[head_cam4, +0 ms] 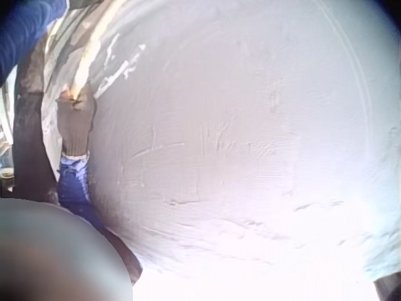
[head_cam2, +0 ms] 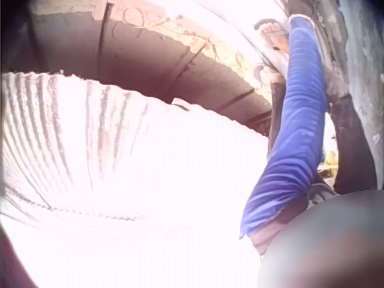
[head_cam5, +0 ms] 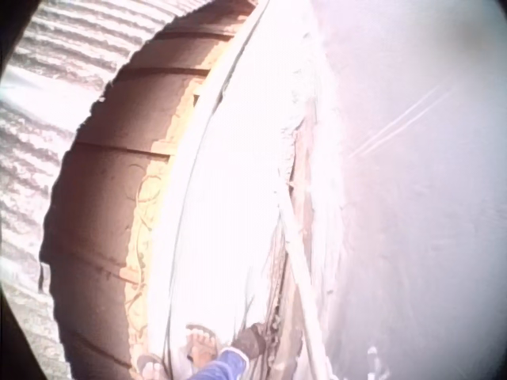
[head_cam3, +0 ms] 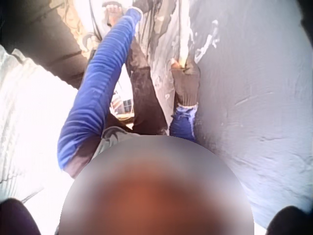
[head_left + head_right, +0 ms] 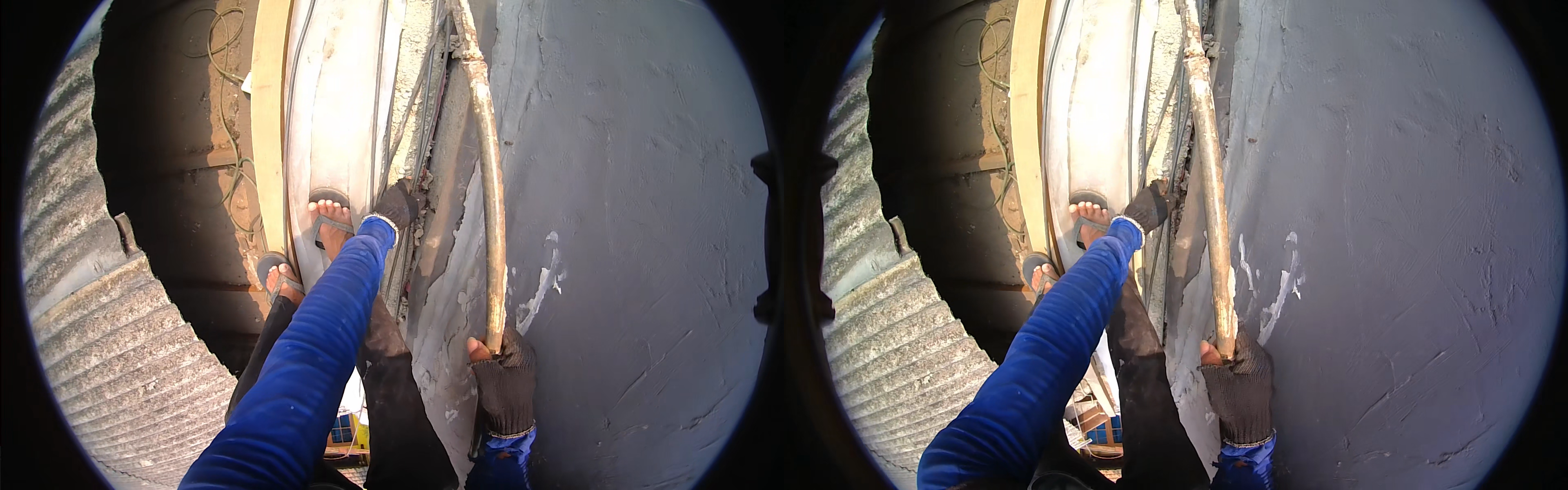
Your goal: The person works on a sloped roof, using a long stick to pry and lift a corrugated sheet along the ridge. They walk along the ridge, adjust the sheet, and briefly pick up and set down a red cap before continuing to lift and position the sheet.
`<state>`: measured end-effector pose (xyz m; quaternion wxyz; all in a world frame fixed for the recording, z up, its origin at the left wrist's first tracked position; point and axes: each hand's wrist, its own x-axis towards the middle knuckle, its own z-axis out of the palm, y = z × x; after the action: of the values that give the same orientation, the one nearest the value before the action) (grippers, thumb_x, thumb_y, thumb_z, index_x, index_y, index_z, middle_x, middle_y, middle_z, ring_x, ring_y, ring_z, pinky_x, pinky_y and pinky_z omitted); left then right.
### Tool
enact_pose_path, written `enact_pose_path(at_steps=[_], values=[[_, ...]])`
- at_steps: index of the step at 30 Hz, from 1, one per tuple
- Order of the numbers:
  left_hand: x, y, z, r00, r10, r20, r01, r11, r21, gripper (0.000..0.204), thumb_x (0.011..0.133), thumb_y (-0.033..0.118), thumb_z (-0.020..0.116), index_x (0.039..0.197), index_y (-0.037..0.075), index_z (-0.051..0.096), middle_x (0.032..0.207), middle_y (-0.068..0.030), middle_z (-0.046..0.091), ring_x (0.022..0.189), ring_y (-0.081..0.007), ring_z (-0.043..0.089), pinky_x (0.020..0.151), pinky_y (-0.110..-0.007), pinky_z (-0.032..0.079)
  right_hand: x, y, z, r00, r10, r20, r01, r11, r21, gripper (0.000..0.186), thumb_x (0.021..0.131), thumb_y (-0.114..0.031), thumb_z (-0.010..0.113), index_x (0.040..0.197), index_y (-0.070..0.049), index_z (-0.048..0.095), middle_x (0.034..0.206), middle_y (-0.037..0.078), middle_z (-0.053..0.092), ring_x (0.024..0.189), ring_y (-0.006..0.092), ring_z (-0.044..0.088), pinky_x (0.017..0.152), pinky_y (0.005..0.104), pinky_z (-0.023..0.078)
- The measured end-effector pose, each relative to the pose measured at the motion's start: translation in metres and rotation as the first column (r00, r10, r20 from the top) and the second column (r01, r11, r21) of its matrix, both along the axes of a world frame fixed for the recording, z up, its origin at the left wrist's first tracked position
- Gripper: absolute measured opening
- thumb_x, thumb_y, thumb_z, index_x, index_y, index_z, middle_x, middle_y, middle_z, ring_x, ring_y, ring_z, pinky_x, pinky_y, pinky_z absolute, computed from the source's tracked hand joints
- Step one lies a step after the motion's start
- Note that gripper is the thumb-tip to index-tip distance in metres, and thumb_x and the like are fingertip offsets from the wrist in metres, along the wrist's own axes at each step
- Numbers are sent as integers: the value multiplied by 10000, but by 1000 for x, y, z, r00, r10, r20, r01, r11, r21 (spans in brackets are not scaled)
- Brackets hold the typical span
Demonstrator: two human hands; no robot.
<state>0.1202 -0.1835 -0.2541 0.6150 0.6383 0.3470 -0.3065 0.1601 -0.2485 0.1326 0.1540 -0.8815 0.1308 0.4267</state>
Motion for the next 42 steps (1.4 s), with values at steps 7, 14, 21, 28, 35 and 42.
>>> enact_pose_path(at_steps=[7, 14, 21, 28, 35, 42], values=[[1, -7, 33, 989, 133, 66, -119, 976, -182, 165, 928, 164, 566, 1022, 34, 601, 793, -119, 635, 717, -209, 619, 663, -375, 503, 4, 22, 19, 995, 90, 34, -93, 992, 90, 208, 876, -197, 714, 862, -18, 608, 657, 83, 545, 603, 176, 505, 583, 347, 456], [-18, 9, 85, 985, 142, 95, -141, 990, -14, 188, 889, 201, 617, 856, 31, 546, 633, -118, 603, 562, -220, 606, 544, -360, 473, -9, 26, 79, 995, 71, 74, -78, 993, 93, 254, 882, -243, 715, 837, -18, 606, 644, 49, 512, 600, 155, 475, 575, 352, 432], [-16, 13, 157, 984, 136, 112, -137, 990, 8, 213, 918, 237, 608, 901, 35, 542, 610, -103, 585, 569, -234, 607, 560, -388, 464, -38, 11, 161, 993, -78, 92, 70, 994, 86, 209, 882, -212, 718, 842, -41, 604, 682, 8, 571, 604, 100, 546, 561, 281, 443], [-23, 52, 259, 933, 227, 278, -230, 973, -23, 231, 945, 255, 593, 978, 28, 563, 612, -109, 610, 548, -204, 633, 550, -362, 500, -47, -11, 229, 921, -356, 158, 306, 912, 272, 194, 878, -198, 718, 861, -46, 599, 674, 1, 552, 597, 95, 539, 558, 276, 451], [-7, 67, 366, 952, 299, 66, -276, 932, -236, 231, 949, 252, 589, 963, 26, 545, 646, -96, 611, 561, -180, 636, 534, -334, 507, -28, -21, 277, 971, -177, 162, 132, 958, 256, 205, 883, -212, 704, 847, -38, 602, 674, 1, 561, 594, 90, 538, 558, 270, 438], [-24, 76, 434, 944, 304, 128, -270, 935, -230, 288, 961, 264, 579, 1036, -11, 542, 682, -79, 597, 561, -159, 620, 557, -323, 558, -10, -6, 315, 968, -135, 211, 63, 947, 316, 274, 905, -288, 661, 789, -52, 587, 630, -7, 530, 595, 95, 496, 568, 292, 401]])
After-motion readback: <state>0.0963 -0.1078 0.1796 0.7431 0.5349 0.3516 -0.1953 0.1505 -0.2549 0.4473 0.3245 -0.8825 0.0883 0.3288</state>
